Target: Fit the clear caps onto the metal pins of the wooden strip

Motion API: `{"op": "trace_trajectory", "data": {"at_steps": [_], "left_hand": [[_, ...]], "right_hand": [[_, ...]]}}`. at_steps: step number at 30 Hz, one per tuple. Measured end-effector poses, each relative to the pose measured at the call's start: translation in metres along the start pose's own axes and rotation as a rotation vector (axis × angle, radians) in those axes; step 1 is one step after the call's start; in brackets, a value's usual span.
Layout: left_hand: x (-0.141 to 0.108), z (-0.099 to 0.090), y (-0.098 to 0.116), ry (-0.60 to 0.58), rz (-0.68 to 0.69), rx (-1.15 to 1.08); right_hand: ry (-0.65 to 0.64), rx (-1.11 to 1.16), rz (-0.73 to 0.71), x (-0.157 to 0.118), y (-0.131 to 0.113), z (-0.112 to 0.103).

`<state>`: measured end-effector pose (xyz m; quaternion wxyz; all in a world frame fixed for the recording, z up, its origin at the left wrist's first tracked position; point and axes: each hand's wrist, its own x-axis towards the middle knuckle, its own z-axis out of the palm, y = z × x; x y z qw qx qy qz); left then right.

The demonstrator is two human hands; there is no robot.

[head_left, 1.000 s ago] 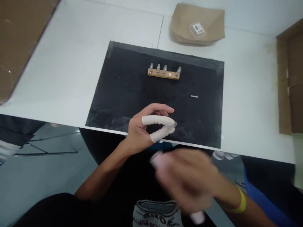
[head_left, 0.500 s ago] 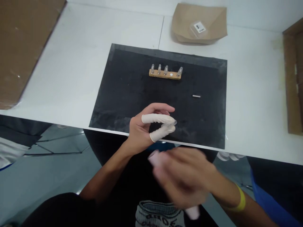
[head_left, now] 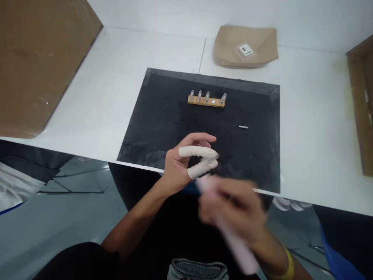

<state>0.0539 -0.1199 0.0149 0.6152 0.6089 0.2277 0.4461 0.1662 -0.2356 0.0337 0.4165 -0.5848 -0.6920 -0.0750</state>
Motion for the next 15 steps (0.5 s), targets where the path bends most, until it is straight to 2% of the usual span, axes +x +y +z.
{"op": "trace_trajectory", "data": {"at_steps": [4, 8, 10, 15], "left_hand": [[-0.002, -0.002, -0.009, 0.010, -0.007, 0.109], [0.000, -0.002, -0.013, 0.060, 0.000, 0.321], [0.006, -0.001, -0.014, 0.080, 0.045, 0.440], [0.041, 0.003, -0.020, 0.074, 0.154, 0.638]], "right_hand": [[-0.047, 0.274, -0.209, -0.002, -0.001, 0.012], [-0.041, 0.219, -0.132, -0.007, 0.011, 0.007], [-0.031, 0.200, -0.086, -0.014, 0.015, 0.006], [-0.032, 0.205, -0.073, -0.033, 0.016, 0.017]]}}
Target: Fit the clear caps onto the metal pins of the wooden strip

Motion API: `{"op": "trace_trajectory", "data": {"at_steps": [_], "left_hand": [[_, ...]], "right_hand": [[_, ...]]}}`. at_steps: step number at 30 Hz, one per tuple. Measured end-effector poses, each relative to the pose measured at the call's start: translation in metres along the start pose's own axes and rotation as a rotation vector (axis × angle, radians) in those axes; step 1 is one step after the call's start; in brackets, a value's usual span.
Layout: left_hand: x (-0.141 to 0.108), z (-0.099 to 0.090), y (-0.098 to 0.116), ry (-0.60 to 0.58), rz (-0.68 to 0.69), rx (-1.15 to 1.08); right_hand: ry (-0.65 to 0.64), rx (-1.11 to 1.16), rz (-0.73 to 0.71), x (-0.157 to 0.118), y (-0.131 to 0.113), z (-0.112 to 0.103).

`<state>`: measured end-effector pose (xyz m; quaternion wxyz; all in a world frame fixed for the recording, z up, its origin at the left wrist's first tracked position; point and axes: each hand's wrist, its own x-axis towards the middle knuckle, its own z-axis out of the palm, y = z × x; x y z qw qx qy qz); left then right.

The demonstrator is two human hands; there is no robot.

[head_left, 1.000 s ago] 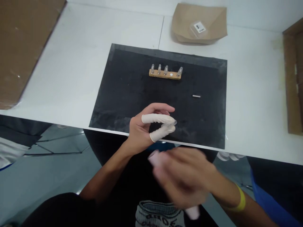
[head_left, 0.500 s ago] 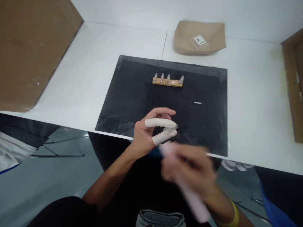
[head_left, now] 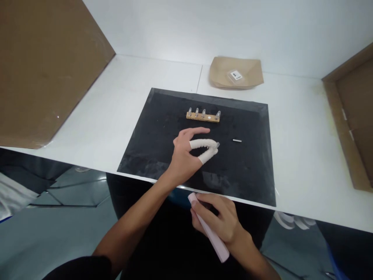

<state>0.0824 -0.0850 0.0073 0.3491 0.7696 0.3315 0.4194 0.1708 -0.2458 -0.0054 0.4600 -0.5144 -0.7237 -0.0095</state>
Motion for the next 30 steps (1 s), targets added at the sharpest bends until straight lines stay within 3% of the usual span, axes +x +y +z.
{"op": "trace_trajectory", "data": {"at_steps": [4, 7, 12, 24, 30], "left_hand": [[0.027, 0.009, -0.012, 0.063, -0.004, 0.067], [0.034, 0.013, -0.022, 0.064, -0.054, 0.170], [0.026, 0.017, -0.035, 0.000, -0.168, 0.266], [0.017, 0.012, -0.030, -0.153, -0.217, 0.476], [0.011, 0.007, -0.035, -0.228, -0.167, 0.543]], "right_hand": [[-0.019, 0.001, 0.026, -0.010, 0.003, 0.006], [-0.039, 0.000, 0.058, -0.016, 0.005, 0.004], [-0.062, 0.012, 0.087, -0.025, 0.004, 0.004], [-0.149, 0.141, 0.141, -0.034, -0.022, 0.015], [-0.160, 0.135, 0.137, -0.039, -0.030, 0.016]]}}
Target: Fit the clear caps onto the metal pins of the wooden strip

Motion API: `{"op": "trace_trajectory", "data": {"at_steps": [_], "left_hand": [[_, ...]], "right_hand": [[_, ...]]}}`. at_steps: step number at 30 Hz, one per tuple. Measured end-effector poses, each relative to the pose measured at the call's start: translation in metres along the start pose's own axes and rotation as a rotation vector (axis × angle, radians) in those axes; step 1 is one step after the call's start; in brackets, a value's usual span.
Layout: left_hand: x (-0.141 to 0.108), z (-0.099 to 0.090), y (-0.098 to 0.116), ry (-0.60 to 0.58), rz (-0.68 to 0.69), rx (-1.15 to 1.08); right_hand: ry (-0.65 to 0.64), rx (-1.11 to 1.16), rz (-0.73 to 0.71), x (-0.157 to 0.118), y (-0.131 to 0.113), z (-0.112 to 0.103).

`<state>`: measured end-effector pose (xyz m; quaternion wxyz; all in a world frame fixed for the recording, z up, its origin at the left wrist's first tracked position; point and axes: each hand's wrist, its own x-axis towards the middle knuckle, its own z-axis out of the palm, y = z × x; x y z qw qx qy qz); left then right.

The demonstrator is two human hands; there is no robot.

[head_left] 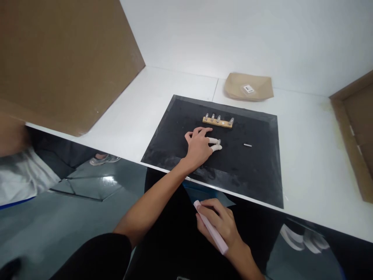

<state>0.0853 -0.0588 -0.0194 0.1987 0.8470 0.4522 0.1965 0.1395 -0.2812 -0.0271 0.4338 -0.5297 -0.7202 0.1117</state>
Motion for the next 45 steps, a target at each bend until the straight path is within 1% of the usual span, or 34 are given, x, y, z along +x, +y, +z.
{"op": "trace_trajectory", "data": {"at_steps": [6, 9, 17, 24, 28, 31, 33, 35, 39, 42, 45], "left_hand": [[-0.003, -0.010, -0.006, -0.074, 0.076, 0.014], [-0.003, -0.012, -0.007, -0.088, 0.096, 0.015], [0.001, -0.009, -0.013, -0.070, 0.109, 0.014], [0.004, -0.024, -0.012, -0.081, 0.120, -0.025], [0.007, -0.030, -0.013, -0.009, 0.138, -0.061], [0.019, -0.031, -0.013, 0.060, 0.156, -0.048], [0.032, -0.030, -0.012, 0.075, 0.145, -0.023], [0.047, -0.029, -0.009, 0.069, 0.137, -0.006], [0.073, -0.024, -0.005, 0.063, 0.173, 0.011], [0.084, -0.018, -0.003, 0.045, 0.183, 0.022], [0.089, -0.013, -0.002, 0.040, 0.181, 0.032]], "right_hand": [[0.015, -0.021, 0.043, -0.009, -0.002, 0.002], [0.032, -0.027, 0.058, -0.012, -0.005, 0.002], [0.077, -0.028, 0.088, -0.016, -0.009, 0.001], [0.062, 0.027, 0.113, -0.017, -0.010, -0.004], [0.049, 0.067, 0.136, -0.015, -0.003, -0.008], [0.039, 0.086, 0.138, -0.012, 0.000, -0.009], [0.041, 0.093, 0.141, -0.011, 0.001, -0.009], [0.042, 0.102, 0.146, -0.011, 0.001, -0.010], [0.032, 0.127, 0.173, -0.014, 0.003, -0.010], [0.025, 0.146, 0.196, -0.017, 0.006, -0.009], [0.020, 0.163, 0.207, -0.020, 0.011, -0.007]]}}
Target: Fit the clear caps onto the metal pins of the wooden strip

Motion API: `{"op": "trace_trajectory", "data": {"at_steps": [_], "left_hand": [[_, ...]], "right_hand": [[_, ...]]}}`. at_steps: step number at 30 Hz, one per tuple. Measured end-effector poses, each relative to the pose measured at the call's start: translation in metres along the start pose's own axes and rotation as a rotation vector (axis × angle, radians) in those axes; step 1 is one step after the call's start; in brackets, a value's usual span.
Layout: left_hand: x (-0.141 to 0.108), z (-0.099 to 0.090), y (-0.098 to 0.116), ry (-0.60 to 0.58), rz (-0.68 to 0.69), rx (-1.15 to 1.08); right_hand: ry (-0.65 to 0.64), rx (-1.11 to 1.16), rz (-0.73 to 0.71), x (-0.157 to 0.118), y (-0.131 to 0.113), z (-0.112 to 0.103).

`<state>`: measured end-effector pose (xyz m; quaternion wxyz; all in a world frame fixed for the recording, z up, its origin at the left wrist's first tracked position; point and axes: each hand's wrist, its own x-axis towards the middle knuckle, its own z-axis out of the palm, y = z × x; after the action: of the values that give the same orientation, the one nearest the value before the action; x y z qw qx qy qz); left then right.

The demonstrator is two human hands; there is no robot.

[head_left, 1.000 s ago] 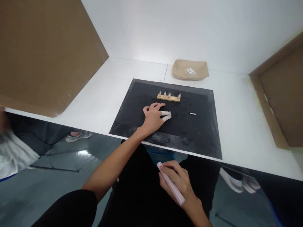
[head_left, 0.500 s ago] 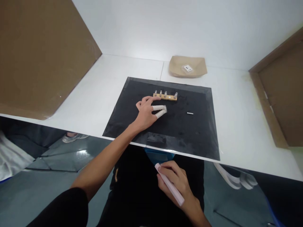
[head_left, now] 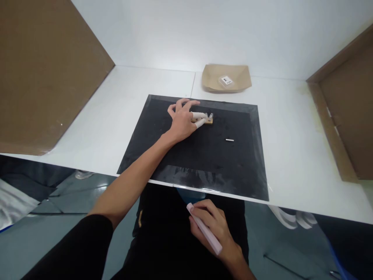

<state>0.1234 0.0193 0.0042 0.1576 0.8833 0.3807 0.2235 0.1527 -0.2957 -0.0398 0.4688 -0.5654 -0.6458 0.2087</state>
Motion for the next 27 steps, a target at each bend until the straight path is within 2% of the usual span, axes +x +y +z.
{"op": "trace_trajectory", "data": {"at_steps": [9, 19, 27], "left_hand": [[0.003, 0.009, -0.005, 0.007, -0.015, 0.038], [0.005, 0.016, -0.001, 0.041, -0.038, 0.049], [0.005, 0.017, -0.004, 0.024, -0.041, 0.029]], "right_hand": [[0.025, 0.068, 0.023, -0.002, 0.011, -0.001], [0.029, 0.068, 0.051, -0.002, 0.008, 0.003], [0.018, 0.063, 0.054, -0.002, 0.013, 0.003]]}}
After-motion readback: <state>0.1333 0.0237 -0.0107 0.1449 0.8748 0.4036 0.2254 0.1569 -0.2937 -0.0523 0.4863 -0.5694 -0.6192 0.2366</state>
